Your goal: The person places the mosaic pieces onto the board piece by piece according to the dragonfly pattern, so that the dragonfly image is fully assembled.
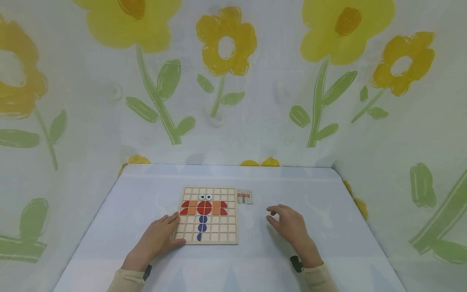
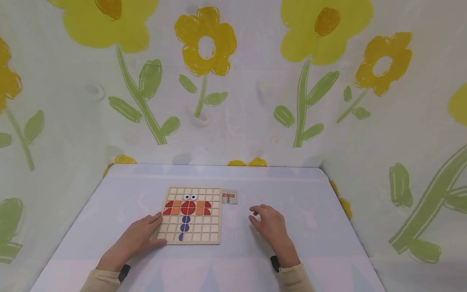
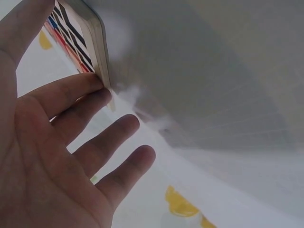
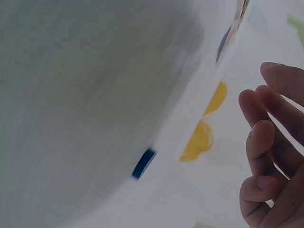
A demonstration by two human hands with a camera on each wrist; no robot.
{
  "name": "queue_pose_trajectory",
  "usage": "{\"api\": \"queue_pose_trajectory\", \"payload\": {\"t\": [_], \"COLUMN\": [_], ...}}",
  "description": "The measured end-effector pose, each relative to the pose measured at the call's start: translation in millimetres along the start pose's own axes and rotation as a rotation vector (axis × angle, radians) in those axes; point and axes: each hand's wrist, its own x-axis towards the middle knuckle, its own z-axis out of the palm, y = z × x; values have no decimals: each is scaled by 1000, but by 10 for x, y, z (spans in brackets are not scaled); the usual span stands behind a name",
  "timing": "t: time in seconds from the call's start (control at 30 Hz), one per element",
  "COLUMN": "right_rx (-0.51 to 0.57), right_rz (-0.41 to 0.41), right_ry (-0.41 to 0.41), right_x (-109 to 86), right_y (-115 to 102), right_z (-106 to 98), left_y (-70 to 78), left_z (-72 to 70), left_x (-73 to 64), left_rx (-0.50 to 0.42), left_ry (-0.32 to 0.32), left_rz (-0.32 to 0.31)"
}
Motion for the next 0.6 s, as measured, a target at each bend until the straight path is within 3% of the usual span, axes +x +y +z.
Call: {"api": "queue_pose_trajectory", "payload": {"t": [0.23, 0.43, 0.6], "right_rx": [-38, -84, -87], "right_rz": [96, 192, 216], "right_ry": [-22, -126, -211], "right_x": [-82, -140, -169], "right_y": [293, 467, 521], "right_z": [-97, -141, -149], "left_y": [-9, -15, -6], "left_z": [7, 16, 5], "left_x": [-1, 6, 1], "left_rx": [5, 7, 16], "left_ry": [1, -5, 2], "left_rz": [8, 8, 12]}}
